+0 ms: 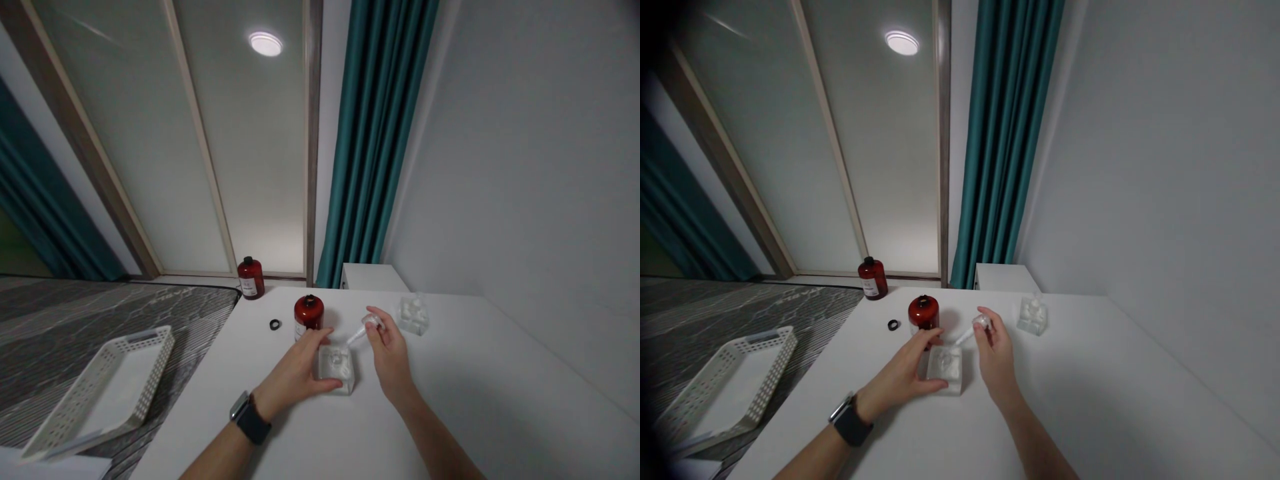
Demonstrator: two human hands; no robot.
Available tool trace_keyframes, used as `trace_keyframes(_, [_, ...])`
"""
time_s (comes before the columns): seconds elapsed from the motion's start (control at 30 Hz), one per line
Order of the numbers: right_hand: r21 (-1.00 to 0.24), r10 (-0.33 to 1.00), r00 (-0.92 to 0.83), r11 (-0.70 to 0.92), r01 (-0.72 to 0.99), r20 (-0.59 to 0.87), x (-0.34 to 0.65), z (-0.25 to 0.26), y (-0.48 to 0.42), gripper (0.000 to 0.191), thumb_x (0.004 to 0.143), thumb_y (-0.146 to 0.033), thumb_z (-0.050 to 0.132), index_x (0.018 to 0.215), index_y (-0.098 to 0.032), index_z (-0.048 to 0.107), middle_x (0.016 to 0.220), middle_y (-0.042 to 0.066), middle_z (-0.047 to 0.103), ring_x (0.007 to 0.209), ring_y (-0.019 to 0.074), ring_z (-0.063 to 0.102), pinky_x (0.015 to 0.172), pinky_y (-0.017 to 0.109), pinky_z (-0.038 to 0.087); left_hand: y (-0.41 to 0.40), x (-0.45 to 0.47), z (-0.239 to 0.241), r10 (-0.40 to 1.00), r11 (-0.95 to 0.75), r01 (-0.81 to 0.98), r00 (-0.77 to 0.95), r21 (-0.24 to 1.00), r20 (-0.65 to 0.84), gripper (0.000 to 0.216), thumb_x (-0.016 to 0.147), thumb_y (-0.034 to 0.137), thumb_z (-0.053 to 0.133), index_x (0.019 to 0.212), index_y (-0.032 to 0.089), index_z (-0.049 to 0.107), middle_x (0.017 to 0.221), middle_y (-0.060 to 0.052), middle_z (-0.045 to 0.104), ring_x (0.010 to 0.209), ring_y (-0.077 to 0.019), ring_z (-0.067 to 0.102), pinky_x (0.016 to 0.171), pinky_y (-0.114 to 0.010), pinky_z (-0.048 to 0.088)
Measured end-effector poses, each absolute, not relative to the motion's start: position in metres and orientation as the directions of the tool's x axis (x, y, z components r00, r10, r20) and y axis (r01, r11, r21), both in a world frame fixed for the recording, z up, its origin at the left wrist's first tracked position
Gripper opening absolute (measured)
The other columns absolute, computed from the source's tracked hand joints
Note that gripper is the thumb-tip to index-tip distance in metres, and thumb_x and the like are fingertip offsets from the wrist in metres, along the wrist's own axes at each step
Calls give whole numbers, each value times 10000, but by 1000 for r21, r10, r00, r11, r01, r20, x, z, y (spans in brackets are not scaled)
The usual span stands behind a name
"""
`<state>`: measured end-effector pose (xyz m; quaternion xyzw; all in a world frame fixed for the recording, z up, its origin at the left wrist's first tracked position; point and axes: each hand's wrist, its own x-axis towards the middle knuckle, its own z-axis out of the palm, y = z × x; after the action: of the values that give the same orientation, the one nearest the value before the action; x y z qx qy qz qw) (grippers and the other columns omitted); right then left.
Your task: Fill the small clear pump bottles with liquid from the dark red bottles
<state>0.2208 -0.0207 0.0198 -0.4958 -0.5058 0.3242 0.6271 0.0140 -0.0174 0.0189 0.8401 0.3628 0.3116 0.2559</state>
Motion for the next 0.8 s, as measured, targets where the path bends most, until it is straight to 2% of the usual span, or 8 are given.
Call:
trace_keyframes(0.33, [-954, 937, 182, 285, 98, 299, 223, 19, -20, 460, 842, -475, 671, 1181, -165, 657, 823, 30, 685, 677, 170, 595, 627, 272, 496, -16, 14, 16, 762, -610, 440, 553, 659, 336, 828, 737, 286, 849, 1430, 233, 401, 1268, -118, 593, 1166, -308, 599, 1019, -479, 487])
trace_keyframes(0.43, [-962, 945, 179, 269, 51, 273, 235, 18, -14, 435, 842, -481, 676, 1152, -177, 658, 867, 47, 700, 739, 184, 620, 686, 294, 512, -17, 14, 17, 768, -603, 446, 551, 662, 327, 823, 742, 276, 844, 1432, 233, 398, 1281, -121, 587, 1177, -311, 592, 1034, -489, 477])
trace_keyframes(0.53, [-964, 948, 219, 254, -84, 231, 257, 14, -1, 413, 835, -497, 673, 1118, -197, 647, 935, 67, 713, 820, 197, 647, 780, 340, 531, -16, 14, 18, 773, -595, 447, 545, 668, 324, 820, 735, 272, 845, 1426, 230, 406, 1266, -117, 596, 1165, -312, 599, 1034, -488, 478])
trace_keyframes(0.6, [-949, 930, 292, 276, -155, 223, 274, 10, 9, 399, 808, -503, 694, 1073, -209, 642, 927, 67, 704, 797, 194, 643, 794, 370, 542, -16, 14, 19, 777, -589, 450, 542, 671, 319, 804, 736, 276, 842, 1418, 231, 418, 1250, -112, 606, 1154, -313, 606, 1023, -486, 486])
trace_keyframes(0.73, [-948, 913, 339, 286, -140, 226, 296, -2, 23, 363, 817, -541, 659, 994, -226, 626, 889, 54, 679, 755, 197, 641, 804, 413, 548, -16, 14, 17, 777, -592, 458, 542, 663, 320, 781, 736, 272, 836, 1404, 226, 433, 1236, -111, 614, 1155, -320, 607, 1017, -489, 492])
trace_keyframes(0.8, [-958, 913, 345, 267, -106, 216, 298, -10, 27, 394, 758, -544, 718, 958, -215, 633, 834, 35, 667, 740, 208, 643, 778, 422, 550, -15, 13, 16, 769, -604, 455, 548, 654, 329, 779, 743, 264, 831, 1407, 229, 425, 1247, -114, 611, 1159, -319, 607, 1014, -491, 496])
